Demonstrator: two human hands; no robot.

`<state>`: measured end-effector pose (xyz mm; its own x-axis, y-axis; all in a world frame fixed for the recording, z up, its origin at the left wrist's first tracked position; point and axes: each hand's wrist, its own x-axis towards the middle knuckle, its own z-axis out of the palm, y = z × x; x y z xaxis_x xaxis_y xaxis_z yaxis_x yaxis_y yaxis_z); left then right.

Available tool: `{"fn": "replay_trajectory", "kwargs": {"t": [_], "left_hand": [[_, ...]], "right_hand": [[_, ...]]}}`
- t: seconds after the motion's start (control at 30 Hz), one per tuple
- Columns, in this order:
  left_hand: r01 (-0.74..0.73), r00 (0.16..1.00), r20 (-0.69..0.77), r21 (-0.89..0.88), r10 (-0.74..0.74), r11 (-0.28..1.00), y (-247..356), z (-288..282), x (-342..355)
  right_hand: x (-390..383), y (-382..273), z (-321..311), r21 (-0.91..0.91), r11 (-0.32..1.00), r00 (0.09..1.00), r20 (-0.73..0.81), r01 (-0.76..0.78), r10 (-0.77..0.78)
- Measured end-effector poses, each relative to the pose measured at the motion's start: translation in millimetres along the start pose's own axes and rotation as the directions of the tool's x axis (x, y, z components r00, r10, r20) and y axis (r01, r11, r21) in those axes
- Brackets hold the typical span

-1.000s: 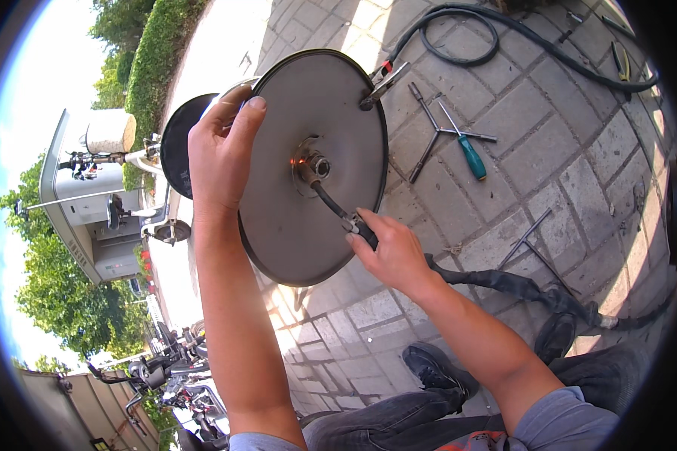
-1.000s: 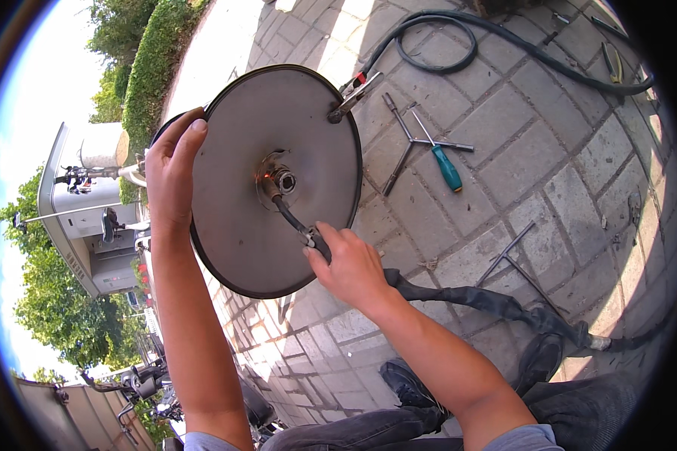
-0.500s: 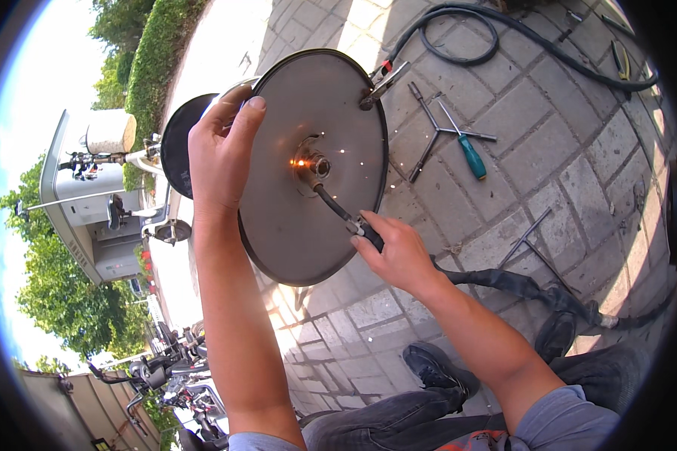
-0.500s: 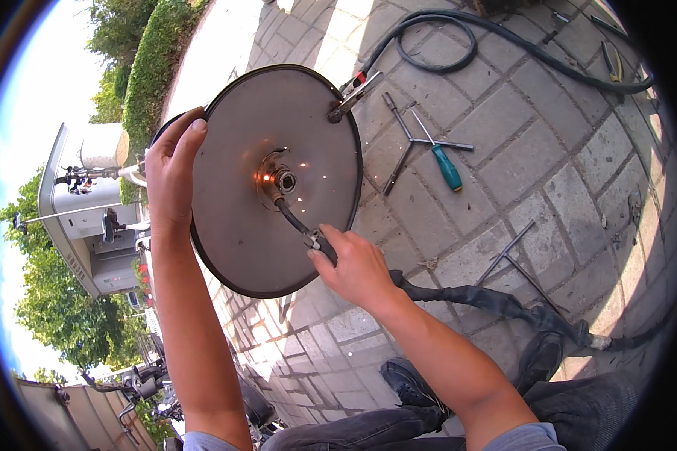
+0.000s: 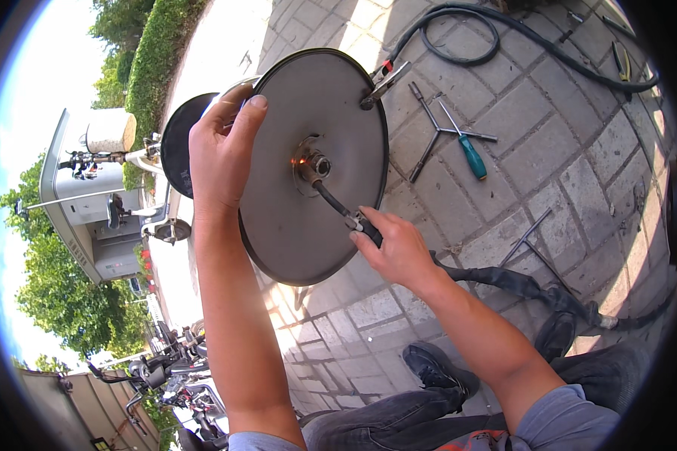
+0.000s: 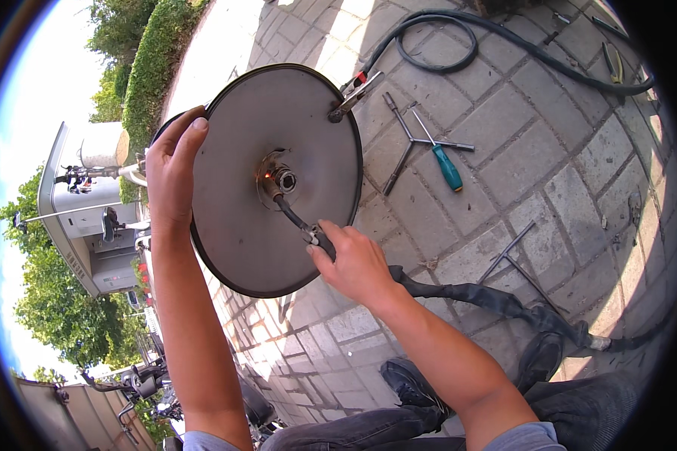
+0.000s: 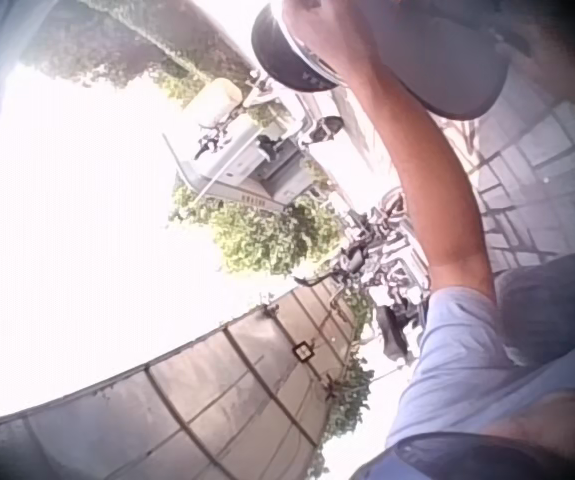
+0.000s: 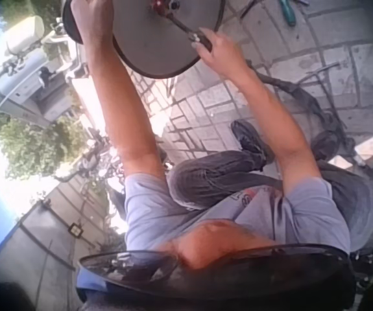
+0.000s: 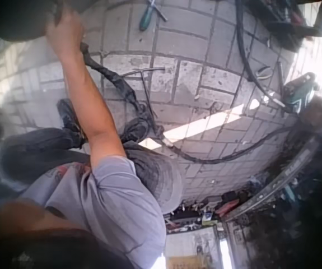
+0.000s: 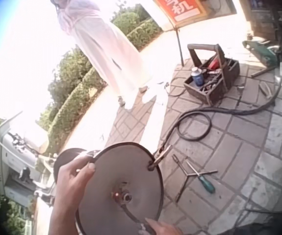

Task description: The person welds the central hub of a circular metal disc using a handheld welding torch. They repeatedly apply the torch to the same area, producing sparks and molten metal, while holding the disc steady with the other hand.

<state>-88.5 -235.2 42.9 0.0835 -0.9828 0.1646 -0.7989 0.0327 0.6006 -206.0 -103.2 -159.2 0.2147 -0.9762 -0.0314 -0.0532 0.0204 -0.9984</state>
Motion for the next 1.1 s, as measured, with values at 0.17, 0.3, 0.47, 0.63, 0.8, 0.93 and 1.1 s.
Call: {"fn": "replay_trajectory", "kwargs": {"t": [0.17,0.3,0.47,0.63,0.8,0.93,1.1], "left_hand": [[-0.011,1.0,-0.002,0.021,0.011,1.0,0,0,0],[-0.014,1.0,0.004,0.009,0.013,1.0,-5,-2,3],[-0.022,1.0,0.005,0.03,0.022,0.999,-3,0,3],[-0.009,1.0,0.006,0.025,0.009,1.0,-1,0,2],[0.008,1.0,0.01,0.016,-0.008,1.0,2,1,1],[-0.002,1.0,0.004,0.018,0.002,1.0,2,1,2],[-0.004,1.0,-0.002,0.03,0.004,1.0,1,1,2]], "right_hand": [[4,2,-1,0.006,1.0,1.0,0.026,-0.007,0.007],[6,-2,-7,0.032,0.998,0.996,0.073,-0.045,0.042],[7,0,-10,0.033,0.999,0.995,0.091,-0.032,0.029],[-4,-6,-13,-0.026,0.998,0.992,0.116,-0.051,0.053],[-4,3,-5,-0.007,1.0,0.999,0.032,0.007,-0.006],[-1,2,-4,0.001,1.0,1.0,0.024,0.009,-0.009],[1,-8,-8,-0.013,0.999,0.997,0.062,-0.046,0.047]]}}
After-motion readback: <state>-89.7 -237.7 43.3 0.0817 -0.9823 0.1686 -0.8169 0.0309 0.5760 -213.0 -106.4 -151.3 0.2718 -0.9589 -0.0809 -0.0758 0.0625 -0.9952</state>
